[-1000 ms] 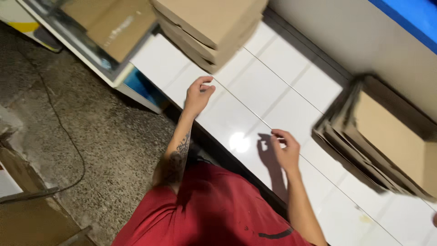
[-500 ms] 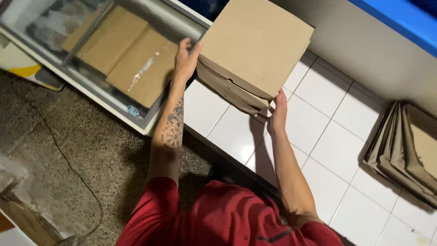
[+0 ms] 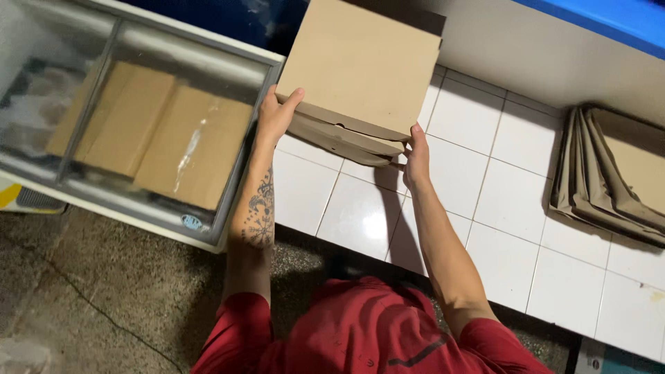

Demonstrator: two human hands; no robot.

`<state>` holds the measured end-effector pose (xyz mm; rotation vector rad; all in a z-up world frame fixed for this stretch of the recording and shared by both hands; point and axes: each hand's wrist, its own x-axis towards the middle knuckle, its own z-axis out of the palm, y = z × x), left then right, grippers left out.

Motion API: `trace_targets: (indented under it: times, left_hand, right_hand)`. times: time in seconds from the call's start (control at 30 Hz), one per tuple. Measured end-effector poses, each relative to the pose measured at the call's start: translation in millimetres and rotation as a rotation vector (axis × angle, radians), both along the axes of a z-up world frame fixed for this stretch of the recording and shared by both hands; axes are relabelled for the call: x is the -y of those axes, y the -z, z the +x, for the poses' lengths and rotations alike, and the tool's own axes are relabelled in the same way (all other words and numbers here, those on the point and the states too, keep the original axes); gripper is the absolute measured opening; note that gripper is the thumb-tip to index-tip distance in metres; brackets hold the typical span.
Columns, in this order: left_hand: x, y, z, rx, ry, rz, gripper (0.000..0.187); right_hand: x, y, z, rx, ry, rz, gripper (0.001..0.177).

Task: The person assembles flat cardboard boxes by folding the side flaps and inserting tabs into slots to form the box structure. They repeat this process for multiple boxes, stacking the completed ones on the counter.

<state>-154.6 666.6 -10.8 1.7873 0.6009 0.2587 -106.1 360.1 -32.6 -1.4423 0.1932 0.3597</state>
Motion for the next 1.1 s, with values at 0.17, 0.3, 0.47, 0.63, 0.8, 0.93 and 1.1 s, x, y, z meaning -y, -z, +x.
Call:
trace_targets:
  times: [0.17, 0.3, 0.47, 0.63, 0.8, 0.93, 1.1]
  left_hand:
    - [4, -11, 8, 0.009, 0.001, -0.021, 0.08]
    - [8, -10, 13, 0.03, -0.026, -0.027, 0.087]
    - [12, -19, -7, 0.173, -0.074, 0.103, 0.078]
    - [55, -11, -58, 0.37, -0.099, 0.09, 0.061]
    - [113, 47, -109, 0.356, 0.096, -0.103, 0.054]
    - [170, 62, -143, 0.237, 0.259, -0.397, 0.062]
    - [238, 81, -160, 0.083, 0.418, -0.468, 0.077]
  right_hand:
    - [-4, -48, -8, 0.052, -0.035, -0.061, 0.071]
    - [10, -30, 9, 0.405, -0.136, -0.426, 0.058]
    - [25, -57, 1, 0.495, -0.202, -0.548, 0.056]
    - [82, -26, -27, 0.679, -0.155, -0.231, 0.051]
    - [173, 62, -61, 0.396, 0.047, 0.082, 0.06]
    - [232, 30, -113, 0.33, 0.13, 0.086, 0.066]
    - [316, 72, -147, 0.222, 0.192, 0.121, 0.084]
